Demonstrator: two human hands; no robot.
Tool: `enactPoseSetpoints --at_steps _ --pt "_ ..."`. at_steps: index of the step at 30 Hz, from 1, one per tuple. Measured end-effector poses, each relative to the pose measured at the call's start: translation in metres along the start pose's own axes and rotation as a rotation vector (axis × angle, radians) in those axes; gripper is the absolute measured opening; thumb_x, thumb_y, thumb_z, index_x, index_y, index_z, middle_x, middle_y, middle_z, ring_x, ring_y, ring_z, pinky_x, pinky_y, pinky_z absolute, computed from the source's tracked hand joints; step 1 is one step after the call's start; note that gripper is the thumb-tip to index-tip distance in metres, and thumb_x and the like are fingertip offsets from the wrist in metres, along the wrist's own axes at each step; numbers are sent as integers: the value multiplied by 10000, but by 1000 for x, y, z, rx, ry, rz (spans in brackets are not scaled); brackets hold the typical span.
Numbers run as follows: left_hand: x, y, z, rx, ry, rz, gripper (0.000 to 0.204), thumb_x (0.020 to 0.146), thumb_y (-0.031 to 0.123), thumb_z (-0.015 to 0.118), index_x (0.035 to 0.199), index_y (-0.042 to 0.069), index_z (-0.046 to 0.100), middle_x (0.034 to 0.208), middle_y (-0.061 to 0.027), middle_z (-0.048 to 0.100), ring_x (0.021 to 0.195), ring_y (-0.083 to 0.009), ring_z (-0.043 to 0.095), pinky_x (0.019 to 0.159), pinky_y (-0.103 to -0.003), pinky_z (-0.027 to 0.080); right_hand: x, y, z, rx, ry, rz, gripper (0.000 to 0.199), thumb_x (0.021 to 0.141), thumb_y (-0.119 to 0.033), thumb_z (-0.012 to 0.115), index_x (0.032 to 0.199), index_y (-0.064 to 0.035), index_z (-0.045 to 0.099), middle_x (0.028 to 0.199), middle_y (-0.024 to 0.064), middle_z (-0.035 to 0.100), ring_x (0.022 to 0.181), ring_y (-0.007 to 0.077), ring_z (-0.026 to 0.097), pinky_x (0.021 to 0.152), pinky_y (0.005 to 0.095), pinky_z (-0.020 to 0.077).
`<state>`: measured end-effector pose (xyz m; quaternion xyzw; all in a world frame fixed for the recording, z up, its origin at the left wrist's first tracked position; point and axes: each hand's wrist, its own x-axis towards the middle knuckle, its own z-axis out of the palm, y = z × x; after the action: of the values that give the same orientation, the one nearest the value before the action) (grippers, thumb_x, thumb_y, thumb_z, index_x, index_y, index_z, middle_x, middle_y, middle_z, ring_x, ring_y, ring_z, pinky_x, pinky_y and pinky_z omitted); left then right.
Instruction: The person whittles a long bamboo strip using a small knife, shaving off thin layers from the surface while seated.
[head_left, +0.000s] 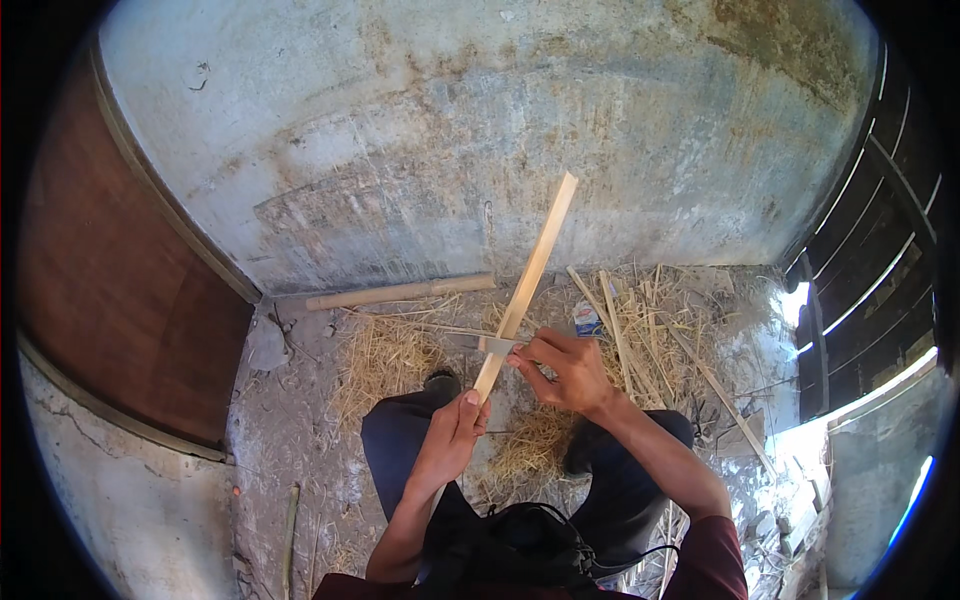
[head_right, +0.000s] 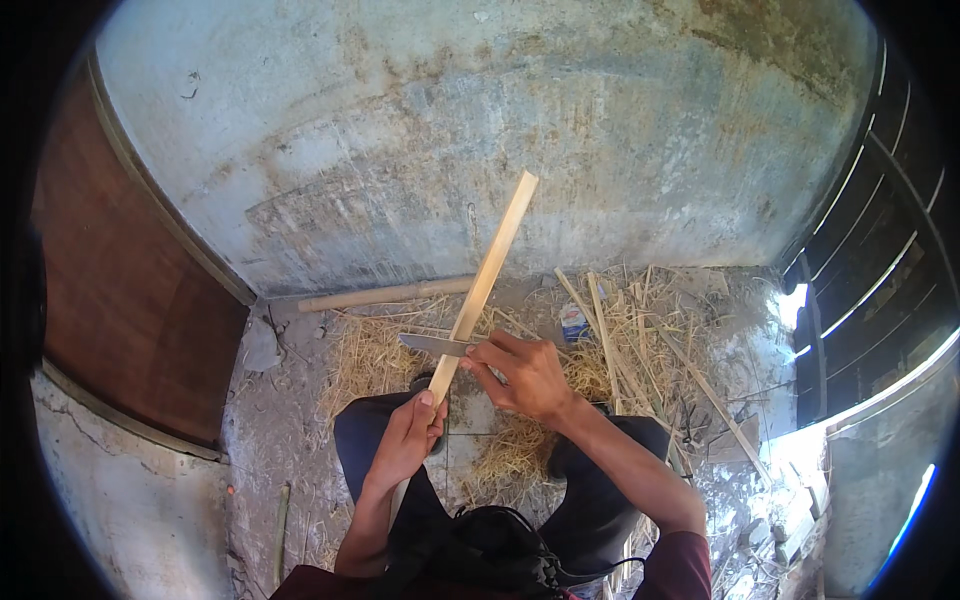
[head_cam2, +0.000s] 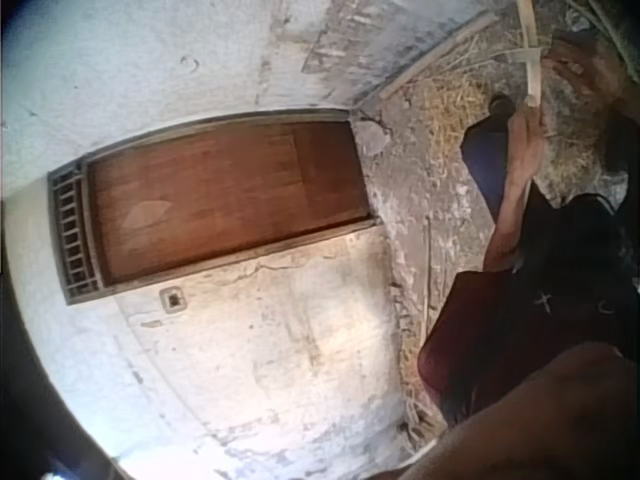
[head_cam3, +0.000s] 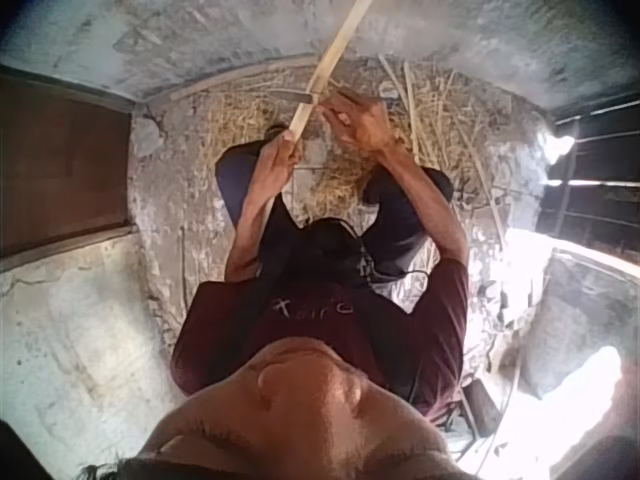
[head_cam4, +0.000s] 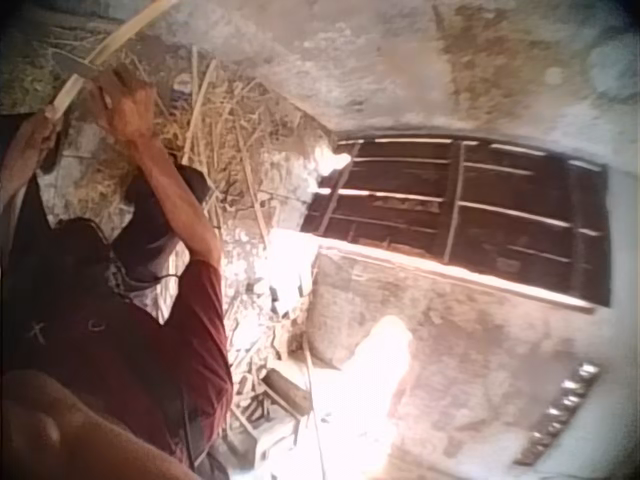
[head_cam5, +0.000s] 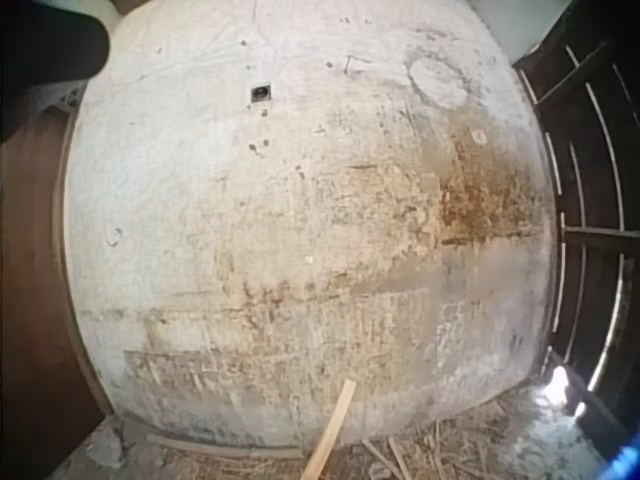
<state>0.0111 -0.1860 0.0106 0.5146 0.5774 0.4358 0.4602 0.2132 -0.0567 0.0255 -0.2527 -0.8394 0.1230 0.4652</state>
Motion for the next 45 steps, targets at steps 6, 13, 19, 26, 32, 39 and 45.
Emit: enactPoseSetpoints --at_steps 6,13,19,26,32,39,45 --pt "-2 -3 -2 23 -1 21 472 1212 404 339 1013 59 592 753 37 482 615 -38 404 559 -240 351 2 3 -3 19 26 12 117 894 -109 861 910 -57 758 803 76 690 626 286 688 528 404 498" --pt "-4 5 -1 90 29 -17 492 1208 371 348 981 2 581 754 -64 541 674 -162 521 678 -354 483 3 9 -3 -1 40 -18 114 912 -172 853 951 -103 771 825 42 700 596 261 686 511 390 513" --pt "-5 7 -1 98 27 -2 488 1207 360 350 982 -2 587 760 -80 567 681 -177 551 694 -363 505 5 8 -8 7 36 1 101 914 -164 852 947 -103 780 841 44 720 607 261 695 530 391 531" --pt "-7 6 -4 141 18 -5 492 1206 366 352 985 -2 593 756 -85 574 681 -188 559 703 -375 514 11 10 -13 -50 55 22 70 911 -124 840 935 -93 782 830 65 721 626 262 703 534 390 525" --pt "-18 2 -6 144 -18 -21 483 1205 359 354 992 4 603 723 -77 555 670 -187 544 687 -373 498 20 45 -28 -86 182 47 67 919 -100 825 934 -73 765 816 88 715 612 279 684 520 392 500" --pt "-32 4 -5 180 -1 -16 482 1206 361 345 976 17 592 708 -49 510 644 -156 484 638 -351 441 22 50 -37 -86 183 125 111 934 -107 817 913 -42 728 861 119 746 673 303 700 574 386 523" --pt "-47 -1 -8 191 -6 -11 491 1206 368 346 955 23 590 718 -30 504 637 -130 464 611 -326 420 22 63 -44 -84 223 212 149 942 -119 815 912 -14 713 847 146 744 703 343 714 631 401 543"
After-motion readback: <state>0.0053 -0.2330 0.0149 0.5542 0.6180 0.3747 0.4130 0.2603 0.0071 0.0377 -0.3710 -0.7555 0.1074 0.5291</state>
